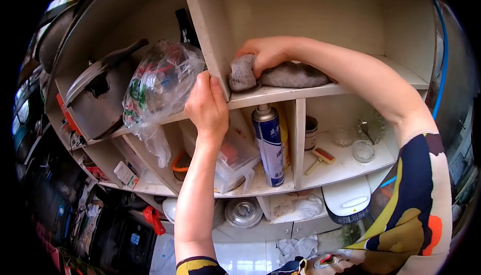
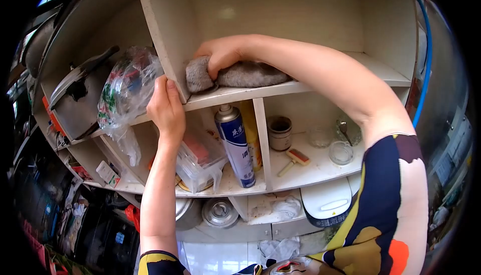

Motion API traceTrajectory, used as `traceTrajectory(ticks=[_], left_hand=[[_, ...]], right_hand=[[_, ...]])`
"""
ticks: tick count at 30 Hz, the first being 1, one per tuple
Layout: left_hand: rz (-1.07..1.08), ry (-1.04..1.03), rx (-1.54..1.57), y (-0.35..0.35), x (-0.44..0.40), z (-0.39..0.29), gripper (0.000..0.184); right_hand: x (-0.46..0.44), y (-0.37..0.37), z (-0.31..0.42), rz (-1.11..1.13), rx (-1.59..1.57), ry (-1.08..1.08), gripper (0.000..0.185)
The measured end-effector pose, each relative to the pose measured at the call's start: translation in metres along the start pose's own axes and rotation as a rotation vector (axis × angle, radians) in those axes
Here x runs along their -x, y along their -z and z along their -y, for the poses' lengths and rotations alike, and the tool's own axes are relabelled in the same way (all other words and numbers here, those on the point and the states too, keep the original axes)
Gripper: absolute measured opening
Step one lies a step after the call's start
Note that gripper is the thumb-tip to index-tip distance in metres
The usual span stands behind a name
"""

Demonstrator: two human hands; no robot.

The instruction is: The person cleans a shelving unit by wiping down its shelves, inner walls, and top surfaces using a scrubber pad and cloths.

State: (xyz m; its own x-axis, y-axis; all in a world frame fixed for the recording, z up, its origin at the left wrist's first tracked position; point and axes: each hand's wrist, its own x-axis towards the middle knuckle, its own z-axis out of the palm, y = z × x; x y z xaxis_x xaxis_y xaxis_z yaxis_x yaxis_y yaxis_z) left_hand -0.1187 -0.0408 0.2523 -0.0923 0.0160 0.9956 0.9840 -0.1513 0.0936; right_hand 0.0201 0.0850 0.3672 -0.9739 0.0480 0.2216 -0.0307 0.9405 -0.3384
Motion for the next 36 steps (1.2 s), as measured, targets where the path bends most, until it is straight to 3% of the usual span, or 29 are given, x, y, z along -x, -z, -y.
traceTrajectory(ticks=[5,7,9,11,13,17,22,24,26,28,31,33,36], left_hand=[[-0.02,-0.025,-0.019,-0.001,0.0,0.001,0.019],[-0.017,-0.018,-0.031,-0.002,0.0,0.001,0.019],[-0.005,-0.016,-0.045,-0.001,0.0,0.0,0.019],[0.025,0.018,-0.007,0.0,0.0,0.002,0.019],[0.023,0.017,-0.026,0.0,0.001,0.0,0.018],[-0.016,-0.027,-0.09,-0.001,-0.001,0.002,0.016],[0.038,0.041,-0.066,0.0,0.0,0.003,0.019],[0.033,0.027,-0.066,0.0,0.0,0.002,0.019],[0.028,0.019,-0.068,0.001,0.0,0.001,0.019],[0.038,0.035,-0.064,0.001,0.0,0.0,0.018],[0.054,0.046,-0.066,0.001,0.001,-0.001,0.017],[0.039,0.029,-0.057,0.001,0.001,-0.001,0.018],[0.018,0.012,-0.029,0.0,0.002,0.0,0.019]], right_hand=[[-0.004,-0.004,0.004,-0.055,0.101,-0.051,0.048],[0.004,-0.003,0.018,0.102,-0.014,0.055,0.053],[0.007,-0.003,0.019,0.12,-0.049,0.099,0.053],[0.004,0.001,0.015,0.06,-0.107,-0.053,0.05],[0.005,-0.004,0.015,-0.014,-0.007,-0.056,0.047],[0.01,-0.009,0.016,0.01,-0.086,0.163,0.046],[0.026,0.021,0.007,0.016,-0.13,0.084,0.048],[0.036,0.046,-0.016,-0.085,-0.151,-0.07,0.056],[0.06,0.061,-0.027,-0.386,-0.14,-0.284,0.061],[0.061,0.082,-0.076,-0.451,0.041,-0.397,0.068],[0.066,0.082,-0.104,-0.398,0.315,-0.572,0.071],[0.057,0.071,-0.119,-0.033,0.337,-0.676,0.068],[0.038,0.066,-0.117,0.011,0.421,-0.579,0.052]])
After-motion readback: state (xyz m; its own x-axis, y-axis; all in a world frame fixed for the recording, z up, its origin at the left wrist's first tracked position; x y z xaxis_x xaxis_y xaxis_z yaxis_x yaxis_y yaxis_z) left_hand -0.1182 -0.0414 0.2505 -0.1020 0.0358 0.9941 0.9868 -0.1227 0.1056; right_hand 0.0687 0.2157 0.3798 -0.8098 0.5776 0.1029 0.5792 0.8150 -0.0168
